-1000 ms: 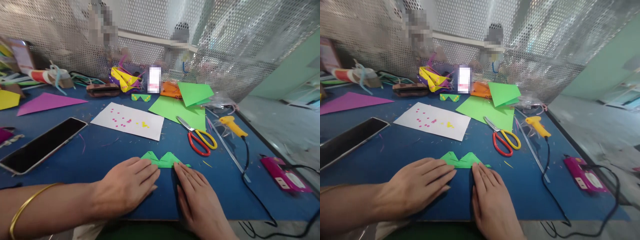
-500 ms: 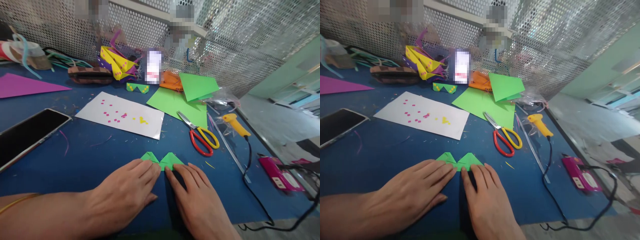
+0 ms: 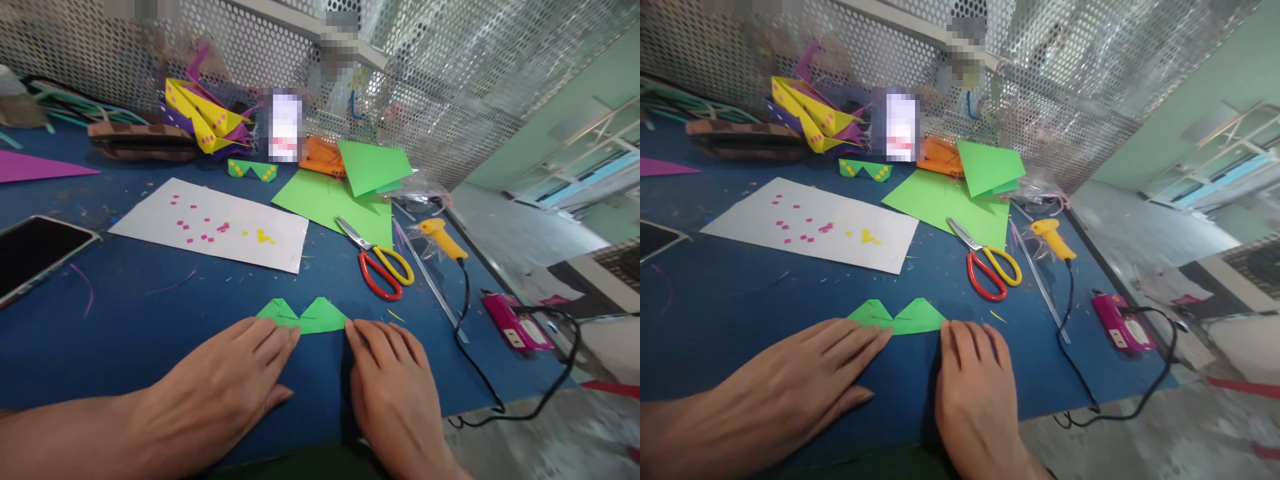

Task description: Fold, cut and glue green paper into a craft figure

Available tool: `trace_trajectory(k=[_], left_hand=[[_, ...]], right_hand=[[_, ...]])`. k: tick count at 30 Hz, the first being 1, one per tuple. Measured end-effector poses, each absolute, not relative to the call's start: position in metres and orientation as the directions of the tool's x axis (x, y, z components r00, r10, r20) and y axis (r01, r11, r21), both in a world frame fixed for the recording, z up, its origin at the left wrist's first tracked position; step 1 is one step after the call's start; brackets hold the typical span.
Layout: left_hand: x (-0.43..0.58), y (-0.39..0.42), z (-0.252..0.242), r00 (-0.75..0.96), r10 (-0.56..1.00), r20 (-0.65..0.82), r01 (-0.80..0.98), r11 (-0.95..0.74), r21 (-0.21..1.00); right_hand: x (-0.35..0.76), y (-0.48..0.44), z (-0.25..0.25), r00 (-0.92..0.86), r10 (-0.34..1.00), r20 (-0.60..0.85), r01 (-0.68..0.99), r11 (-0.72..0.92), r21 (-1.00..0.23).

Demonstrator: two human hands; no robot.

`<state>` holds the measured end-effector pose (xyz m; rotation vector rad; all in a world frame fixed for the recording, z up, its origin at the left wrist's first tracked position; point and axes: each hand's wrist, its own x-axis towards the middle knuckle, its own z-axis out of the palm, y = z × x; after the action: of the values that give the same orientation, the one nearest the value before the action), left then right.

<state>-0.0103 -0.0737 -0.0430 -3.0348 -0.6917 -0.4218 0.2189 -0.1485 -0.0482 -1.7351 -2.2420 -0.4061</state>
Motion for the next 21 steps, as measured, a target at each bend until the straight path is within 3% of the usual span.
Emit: trace_trajectory(k=[7,11,15,21], left_hand=[[-0.009,-0.073,-0.037,0.863,0.444,0.241,0.433,-0.896,0.1],[-0.007,-0.074,-0.031,0.881,0.437,0.179,0.431,-0.899,0.074],[-0.007,-0.076,-0.032,0.891,0.426,0.159,0.427,-0.904,0.028],[-0.011,-0.085,-0.034,0.89,0.383,0.247,0.432,-0.883,-0.184]], right_hand=[[0.22,-0.148,-0.043,-0.221,0.882,0.417,0.973,0.227,0.037],[0.205,-0.143,-0.041,-0.363,0.777,0.513,0.904,0.428,-0.008],[0.195,-0.134,-0.048,-0.524,0.708,0.474,0.801,0.599,-0.008],[0.197,-0.132,-0.057,-0.566,0.682,0.464,0.778,0.628,0.026]])
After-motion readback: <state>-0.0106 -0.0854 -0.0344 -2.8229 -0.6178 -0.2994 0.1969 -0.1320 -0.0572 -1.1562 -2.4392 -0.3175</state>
